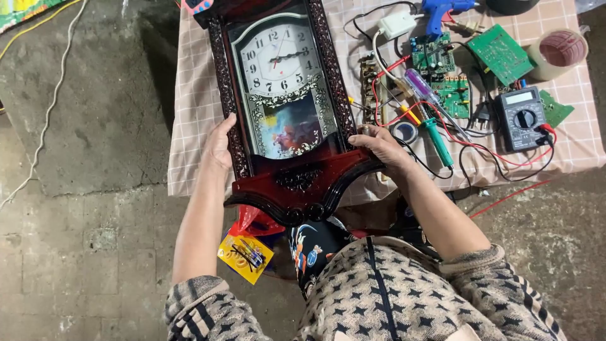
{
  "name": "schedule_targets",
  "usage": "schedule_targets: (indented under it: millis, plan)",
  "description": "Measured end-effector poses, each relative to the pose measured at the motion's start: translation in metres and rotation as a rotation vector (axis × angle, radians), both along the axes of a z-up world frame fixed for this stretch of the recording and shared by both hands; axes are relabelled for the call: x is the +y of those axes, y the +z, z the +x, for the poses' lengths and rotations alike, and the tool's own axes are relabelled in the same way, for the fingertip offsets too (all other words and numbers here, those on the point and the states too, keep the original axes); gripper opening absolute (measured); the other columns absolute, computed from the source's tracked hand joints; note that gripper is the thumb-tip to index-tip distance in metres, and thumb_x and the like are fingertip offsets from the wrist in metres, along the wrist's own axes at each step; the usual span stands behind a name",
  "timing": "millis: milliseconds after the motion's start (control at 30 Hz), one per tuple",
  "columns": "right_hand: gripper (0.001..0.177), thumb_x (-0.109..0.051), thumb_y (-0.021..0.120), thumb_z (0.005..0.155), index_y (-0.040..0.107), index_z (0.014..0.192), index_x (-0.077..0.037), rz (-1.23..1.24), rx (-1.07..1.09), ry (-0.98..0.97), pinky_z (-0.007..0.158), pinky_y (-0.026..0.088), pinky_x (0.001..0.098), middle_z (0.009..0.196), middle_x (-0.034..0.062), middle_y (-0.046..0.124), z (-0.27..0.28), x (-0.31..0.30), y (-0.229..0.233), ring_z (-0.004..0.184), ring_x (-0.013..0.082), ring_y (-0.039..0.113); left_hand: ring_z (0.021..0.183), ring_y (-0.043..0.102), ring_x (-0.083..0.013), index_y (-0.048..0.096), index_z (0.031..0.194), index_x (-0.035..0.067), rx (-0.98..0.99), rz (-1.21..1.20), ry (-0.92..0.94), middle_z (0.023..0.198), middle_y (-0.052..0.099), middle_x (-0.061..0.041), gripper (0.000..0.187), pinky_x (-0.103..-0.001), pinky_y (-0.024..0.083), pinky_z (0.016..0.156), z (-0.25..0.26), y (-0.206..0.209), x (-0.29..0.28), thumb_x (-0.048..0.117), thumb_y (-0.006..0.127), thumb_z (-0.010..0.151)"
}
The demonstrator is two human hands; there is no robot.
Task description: The person removes the front face of a wall clock from its wooden frame and places it on a table. They then use a screwdriver to unscrew the back cover of the clock face, exposing the internal mechanism and batteries.
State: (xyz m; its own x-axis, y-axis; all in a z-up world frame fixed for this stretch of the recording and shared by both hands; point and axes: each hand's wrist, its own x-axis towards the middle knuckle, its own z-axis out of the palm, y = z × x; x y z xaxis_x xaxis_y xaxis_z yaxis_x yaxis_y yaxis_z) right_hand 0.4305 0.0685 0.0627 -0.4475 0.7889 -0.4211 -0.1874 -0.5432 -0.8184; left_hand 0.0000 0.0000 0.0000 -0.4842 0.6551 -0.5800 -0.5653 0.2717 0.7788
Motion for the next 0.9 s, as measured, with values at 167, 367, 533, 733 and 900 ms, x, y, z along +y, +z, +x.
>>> schedule_targets:
  millis: [167, 367, 533, 733, 900]
  plan:
    - [0.015, -0.003, 0.078, 0.079, 0.071, 0.092, -0.002, -0.027, 0.026, -0.012, 0.06, 0.058, 0.0273, 0.069, 0.0058, 0.064, 0.003, 0.0, 0.011, 0.063, 0.0161, 0.07, 0.08, 0.077, -0.0316, 0.076, 0.097, 0.007, -0.091, 0.006, 0.014, 0.096, 0.076, -0.019, 0.028, -0.045, 0.066, 0.075, -0.025, -0.029, 0.001, 0.026, 0.088, 0.082]
    - [0.015, -0.003, 0.079, 0.079, 0.07, 0.091, -0.004, -0.036, 0.035, -0.008, 0.061, 0.058, 0.0262, 0.069, 0.0042, 0.065, 0.001, 0.005, 0.007, 0.064, 0.015, 0.071, 0.083, 0.077, -0.0327, 0.076, 0.101, 0.008, -0.063, -0.013, 0.022, 0.098, 0.077, -0.019, 0.029, -0.046, 0.065, 0.078, -0.013, -0.022, 0.001, 0.026, 0.087, 0.081]
    - [0.015, -0.005, 0.079, 0.08, 0.07, 0.092, -0.005, -0.03, 0.024, 0.021, 0.063, 0.06, 0.0282, 0.072, 0.0042, 0.066, 0.005, 0.007, 0.004, 0.067, 0.0158, 0.072, 0.087, 0.077, -0.0338, 0.076, 0.103, 0.009, 0.007, -0.008, 0.016, 0.102, 0.076, -0.02, 0.034, -0.047, 0.065, 0.081, 0.002, -0.008, 0.006, 0.026, 0.091, 0.078]
    - [0.014, -0.006, 0.078, 0.083, 0.071, 0.095, -0.005, -0.018, 0.011, 0.019, 0.065, 0.061, 0.0296, 0.074, 0.005, 0.067, 0.003, -0.001, 0.027, 0.07, 0.0161, 0.073, 0.089, 0.076, -0.0358, 0.076, 0.104, 0.01, 0.092, -0.009, 0.006, 0.103, 0.075, -0.021, 0.038, -0.05, 0.064, 0.083, -0.012, -0.024, 0.011, 0.024, 0.095, 0.075]
    - [0.02, -0.011, 0.082, 0.084, 0.071, 0.1, -0.004, 0.062, -0.065, 0.03, 0.063, 0.056, 0.0241, 0.073, 0.0019, 0.062, -0.005, -0.009, 0.036, 0.068, 0.0105, 0.065, 0.084, 0.073, -0.034, 0.063, 0.105, 0.01, 0.154, -0.043, 0.111, 0.095, 0.07, -0.018, 0.049, -0.051, 0.064, 0.076, -0.004, -0.027, 0.011, 0.022, 0.098, 0.072]
